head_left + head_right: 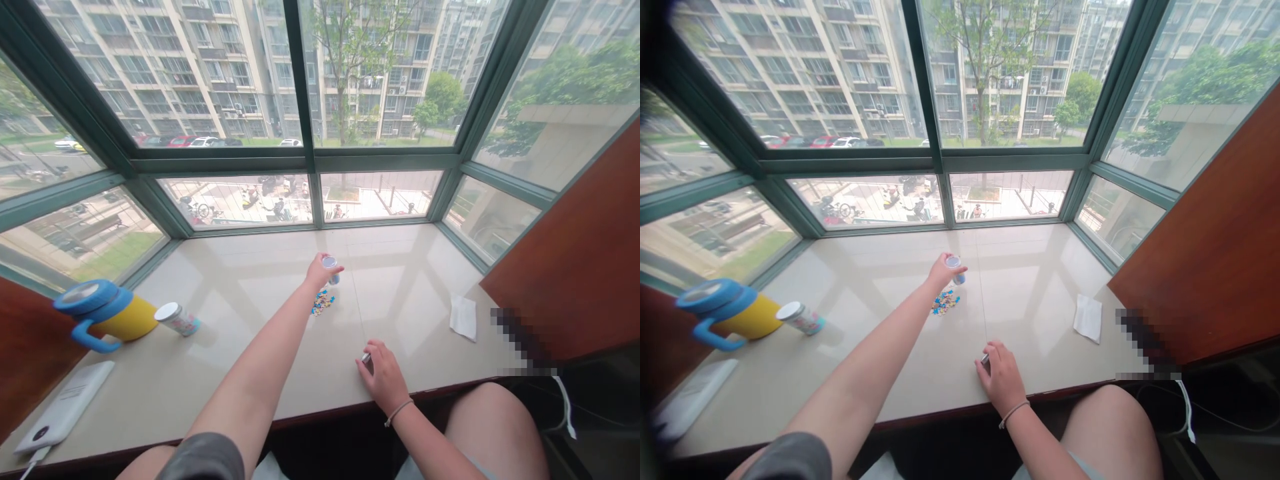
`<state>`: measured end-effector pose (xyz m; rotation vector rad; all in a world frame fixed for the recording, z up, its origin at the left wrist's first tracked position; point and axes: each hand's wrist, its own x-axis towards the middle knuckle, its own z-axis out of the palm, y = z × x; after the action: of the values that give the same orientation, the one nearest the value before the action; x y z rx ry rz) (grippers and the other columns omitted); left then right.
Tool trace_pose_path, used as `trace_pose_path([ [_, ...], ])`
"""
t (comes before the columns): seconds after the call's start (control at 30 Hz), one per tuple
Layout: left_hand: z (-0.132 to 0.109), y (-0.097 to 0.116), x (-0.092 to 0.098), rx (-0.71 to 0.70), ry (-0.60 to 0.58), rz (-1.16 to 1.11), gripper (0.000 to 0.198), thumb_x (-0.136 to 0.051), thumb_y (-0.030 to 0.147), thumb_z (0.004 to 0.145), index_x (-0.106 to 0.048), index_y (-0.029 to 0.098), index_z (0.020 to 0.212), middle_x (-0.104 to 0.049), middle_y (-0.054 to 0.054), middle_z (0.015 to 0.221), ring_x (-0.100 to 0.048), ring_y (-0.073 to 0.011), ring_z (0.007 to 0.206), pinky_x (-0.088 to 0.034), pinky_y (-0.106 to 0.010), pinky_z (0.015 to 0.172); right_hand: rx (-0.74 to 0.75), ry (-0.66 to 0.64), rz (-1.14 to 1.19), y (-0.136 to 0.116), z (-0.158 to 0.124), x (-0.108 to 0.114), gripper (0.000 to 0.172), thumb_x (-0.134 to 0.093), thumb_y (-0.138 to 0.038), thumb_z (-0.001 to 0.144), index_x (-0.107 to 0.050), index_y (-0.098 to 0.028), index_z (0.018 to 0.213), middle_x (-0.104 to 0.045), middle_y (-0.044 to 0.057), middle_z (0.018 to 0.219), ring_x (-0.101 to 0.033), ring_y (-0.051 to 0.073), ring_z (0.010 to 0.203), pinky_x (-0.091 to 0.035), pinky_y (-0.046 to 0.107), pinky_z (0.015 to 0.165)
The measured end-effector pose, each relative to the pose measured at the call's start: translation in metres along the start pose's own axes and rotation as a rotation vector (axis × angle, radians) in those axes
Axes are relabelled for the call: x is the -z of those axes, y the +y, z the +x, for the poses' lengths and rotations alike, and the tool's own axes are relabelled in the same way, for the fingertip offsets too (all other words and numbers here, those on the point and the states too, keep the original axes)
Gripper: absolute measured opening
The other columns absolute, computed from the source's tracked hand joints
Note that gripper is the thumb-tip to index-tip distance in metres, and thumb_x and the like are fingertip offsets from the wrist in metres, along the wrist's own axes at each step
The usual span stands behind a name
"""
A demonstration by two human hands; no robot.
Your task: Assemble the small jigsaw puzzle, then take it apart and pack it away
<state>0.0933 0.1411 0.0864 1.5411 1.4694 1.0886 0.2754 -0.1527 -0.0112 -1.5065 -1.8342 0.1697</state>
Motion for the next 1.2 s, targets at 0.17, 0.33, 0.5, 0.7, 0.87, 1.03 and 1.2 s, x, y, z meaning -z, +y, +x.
trace_pose_path([
  [0.17, 0.01, 0.026, -0.086, -0.032, -0.168, -0.033, 0.067, -0.095, 0.044, 0.059, -0.057, 0.024, 0.111, -0.071, -0.005, 0.105, -0.065, -0.0206, 0.091, -0.048, -0.031, 0.081, -0.006, 0.002, 0.007, 0.003, 0.002, -0.003, 0.018, -0.059, -0.031, 0.098, -0.056, -0.026, 0.115, -0.061, 0.012, 0.124, -0.063, 0.028, 0.107, -0.056, 0.049, 0.093],
  [0.33, 0.01, 0.026, -0.129, 0.052, -0.16, 0.008, 0.072, -0.094, 0.048, 0.061, -0.053, 0.025, 0.115, -0.068, -0.007, 0.107, -0.064, -0.0222, 0.093, -0.046, -0.031, 0.078, -0.021, 0.004, 0.029, 0.004, 0.004, -0.005, 0.017, -0.061, -0.029, 0.097, -0.056, -0.027, 0.113, -0.06, 0.011, 0.124, -0.063, 0.029, 0.11, -0.056, 0.05, 0.095],
  [0.5, 0.008, 0.016, -0.139, 0.094, -0.18, 0.028, 0.072, -0.092, 0.048, 0.065, -0.051, 0.025, 0.12, -0.068, -0.009, 0.112, -0.065, -0.0224, 0.094, -0.046, -0.031, 0.08, -0.021, 0.007, 0.034, 0.003, 0.006, -0.003, 0.019, -0.063, -0.027, 0.095, -0.056, -0.027, 0.113, -0.061, 0.011, 0.123, -0.063, 0.029, 0.111, -0.056, 0.05, 0.096],
  [0.7, 0.009, 0.011, -0.129, 0.056, -0.161, 0.034, 0.094, -0.096, 0.044, 0.058, -0.044, 0.022, 0.134, -0.06, -0.018, 0.137, -0.06, -0.0293, 0.123, -0.043, -0.038, 0.102, -0.012, 0.031, 0.024, 0.001, 0.007, -0.001, 0.022, -0.065, -0.025, 0.092, -0.055, -0.028, 0.112, -0.062, 0.011, 0.121, -0.064, 0.029, 0.11, -0.058, 0.05, 0.095],
  [0.87, -0.022, 0.004, -0.096, -0.082, -0.034, 0.044, 0.093, -0.093, 0.043, 0.063, -0.044, 0.02, 0.139, -0.049, -0.019, 0.151, -0.046, -0.0288, 0.142, -0.036, -0.039, 0.114, -0.006, 0.031, 0.045, 0.001, 0.006, -0.002, 0.022, -0.064, -0.024, 0.093, -0.054, -0.026, 0.113, -0.061, 0.012, 0.123, -0.064, 0.029, 0.112, -0.058, 0.049, 0.097],
  [1.03, -0.122, -0.022, -0.025, -0.102, 0.021, 0.142, 0.034, -0.063, 0.054, 0.091, -0.063, 0.024, 0.105, -0.071, -0.007, 0.111, -0.066, -0.0228, 0.105, -0.049, -0.035, 0.091, 0.009, 0.031, 0.065, 0.002, 0.003, -0.002, 0.015, -0.062, -0.024, 0.095, -0.053, -0.026, 0.107, -0.06, 0.012, 0.124, -0.064, 0.028, 0.114, -0.058, 0.049, 0.096],
  [1.2, -0.234, -0.062, 0.05, -0.088, 0.01, 0.374, 0.034, -0.053, 0.051, 0.095, -0.058, 0.025, 0.074, -0.059, 0.002, 0.067, -0.056, -0.0176, 0.063, -0.044, -0.03, 0.065, 0.011, 0.025, 0.052, 0.0, 0.001, 0.001, 0.008, -0.061, -0.027, 0.097, -0.053, -0.026, 0.095, -0.06, 0.011, 0.122, -0.066, 0.027, 0.11, -0.06, 0.045, 0.092],
])
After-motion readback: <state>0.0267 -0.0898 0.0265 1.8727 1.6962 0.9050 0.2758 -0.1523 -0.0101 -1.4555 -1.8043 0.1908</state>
